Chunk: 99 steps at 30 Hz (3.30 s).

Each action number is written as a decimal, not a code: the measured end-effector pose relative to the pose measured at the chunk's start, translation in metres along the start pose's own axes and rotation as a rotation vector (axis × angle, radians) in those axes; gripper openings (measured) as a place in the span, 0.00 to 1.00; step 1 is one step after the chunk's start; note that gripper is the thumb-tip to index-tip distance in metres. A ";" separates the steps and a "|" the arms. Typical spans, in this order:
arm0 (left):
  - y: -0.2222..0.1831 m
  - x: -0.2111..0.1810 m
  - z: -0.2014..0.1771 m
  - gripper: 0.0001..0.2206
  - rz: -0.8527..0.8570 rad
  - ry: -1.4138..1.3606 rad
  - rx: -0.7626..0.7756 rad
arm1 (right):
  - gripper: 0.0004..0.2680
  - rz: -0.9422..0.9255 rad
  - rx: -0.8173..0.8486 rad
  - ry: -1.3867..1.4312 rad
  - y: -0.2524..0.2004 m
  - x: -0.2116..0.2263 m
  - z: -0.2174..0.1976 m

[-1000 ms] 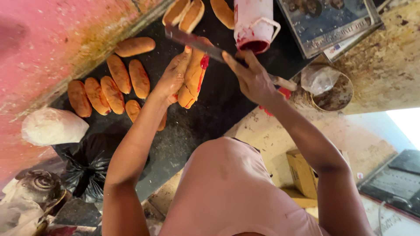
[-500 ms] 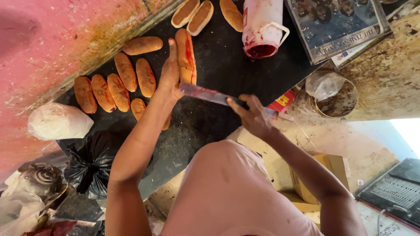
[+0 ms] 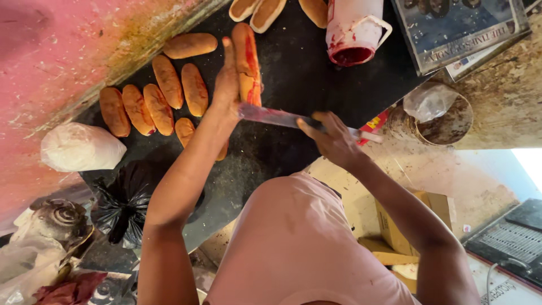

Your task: The person cuts open bread rolls using a knife and applies a red jam or sauce to the interior of each roll.

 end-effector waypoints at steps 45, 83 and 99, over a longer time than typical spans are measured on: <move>-0.051 -0.016 0.011 0.30 -0.099 0.262 0.116 | 0.21 -0.092 0.010 -0.113 0.060 -0.070 -0.051; -0.033 0.009 -0.010 0.20 0.016 0.527 0.338 | 0.22 0.424 -0.006 0.333 -0.029 -0.006 -0.031; -0.017 -0.013 -0.019 0.29 -0.004 0.304 0.121 | 0.23 0.033 0.081 0.041 -0.018 0.005 0.012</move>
Point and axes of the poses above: each hand's wrist, its own y-axis towards the middle knuckle, its own z-axis out of the palm, x = y × z, the point moved 2 cm from there along y, towards the middle knuckle, and after that the axes turned 4 degrees about -y, right-handed, at the moved point
